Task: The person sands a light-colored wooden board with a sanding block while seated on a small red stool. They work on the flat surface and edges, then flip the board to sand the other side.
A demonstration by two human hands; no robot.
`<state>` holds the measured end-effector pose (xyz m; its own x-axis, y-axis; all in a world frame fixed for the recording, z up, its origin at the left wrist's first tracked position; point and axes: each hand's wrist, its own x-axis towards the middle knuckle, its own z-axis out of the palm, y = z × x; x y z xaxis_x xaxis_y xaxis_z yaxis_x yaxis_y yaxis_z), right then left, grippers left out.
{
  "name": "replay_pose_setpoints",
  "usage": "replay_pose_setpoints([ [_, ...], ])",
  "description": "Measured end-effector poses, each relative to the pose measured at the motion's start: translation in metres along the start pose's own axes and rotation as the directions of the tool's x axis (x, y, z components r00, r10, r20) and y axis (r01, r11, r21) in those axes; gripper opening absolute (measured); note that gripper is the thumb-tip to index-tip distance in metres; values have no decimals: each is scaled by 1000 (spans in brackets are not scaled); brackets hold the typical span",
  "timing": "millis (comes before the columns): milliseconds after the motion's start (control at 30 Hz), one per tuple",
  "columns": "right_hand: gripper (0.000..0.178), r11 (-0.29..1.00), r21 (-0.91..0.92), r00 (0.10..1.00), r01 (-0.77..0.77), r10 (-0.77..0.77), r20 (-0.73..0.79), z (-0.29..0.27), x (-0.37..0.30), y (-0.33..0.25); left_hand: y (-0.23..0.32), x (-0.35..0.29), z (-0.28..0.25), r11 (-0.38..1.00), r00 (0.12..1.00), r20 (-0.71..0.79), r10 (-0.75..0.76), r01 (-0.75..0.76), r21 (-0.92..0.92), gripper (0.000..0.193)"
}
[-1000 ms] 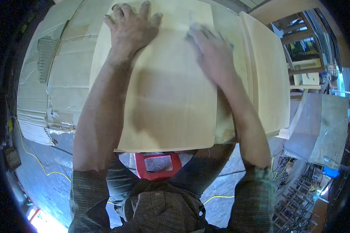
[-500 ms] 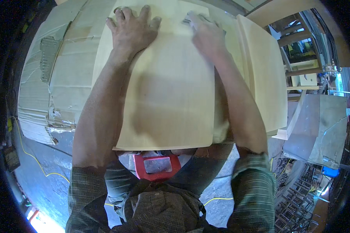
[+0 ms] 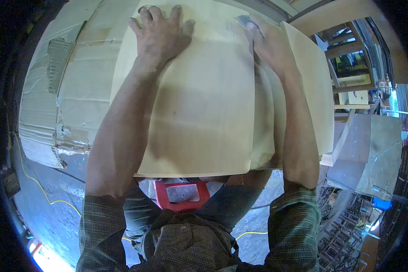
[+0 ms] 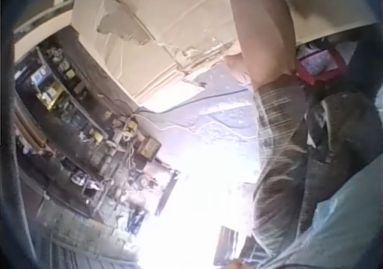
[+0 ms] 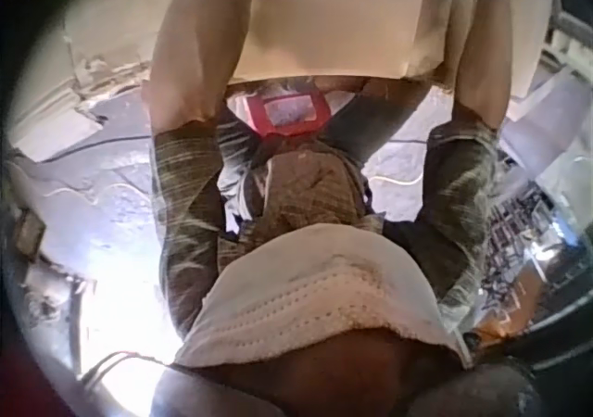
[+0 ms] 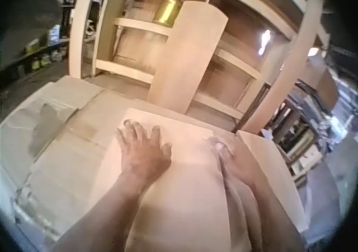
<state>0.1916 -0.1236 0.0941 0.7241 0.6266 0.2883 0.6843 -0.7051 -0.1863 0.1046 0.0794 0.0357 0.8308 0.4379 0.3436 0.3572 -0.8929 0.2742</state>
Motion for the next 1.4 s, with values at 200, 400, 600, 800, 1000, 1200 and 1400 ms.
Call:
replay_pose_setpoints([
  [200, 36, 964, -25, 964, 264, -263, 38, 5, -39, 9, 0, -3, 4, 998, 997, -78, -11, 6, -69, 54],
  [400, 49, 976, -57, 978, 209, -208, 13, 22, -25, 4, 1, -4, 3, 995, 987, -161, 9, -25, -98, 51],
  [600, 48, 981, -58, 979, 187, -191, -71, 37, -28, 1, -1, -5, 2, 996, 992, -124, 2, -14, -88, 52],
  [800, 48, 965, -195, 983, 175, -161, 86, 30, -18, -3, 0, -7, -9, 995, 998, -69, -10, 3, -101, 53],
  [1000, 52, 830, -517, 973, 209, -123, 195, 30, 19, -8, 4, -2, -2, 997, 999, -37, -15, 12, -71, 54],
  [1200, 24, 815, -468, 930, 342, -365, 44, 35, -9, -7, -1, -6, -6, 999, 998, -60, -20, 18, -39, 55],
  [1400, 46, 749, -603, 961, 275, -199, 191, 29, 22, -9, 1, -6, -6, 996, 997, -81, 14, -21, -87, 53],
])
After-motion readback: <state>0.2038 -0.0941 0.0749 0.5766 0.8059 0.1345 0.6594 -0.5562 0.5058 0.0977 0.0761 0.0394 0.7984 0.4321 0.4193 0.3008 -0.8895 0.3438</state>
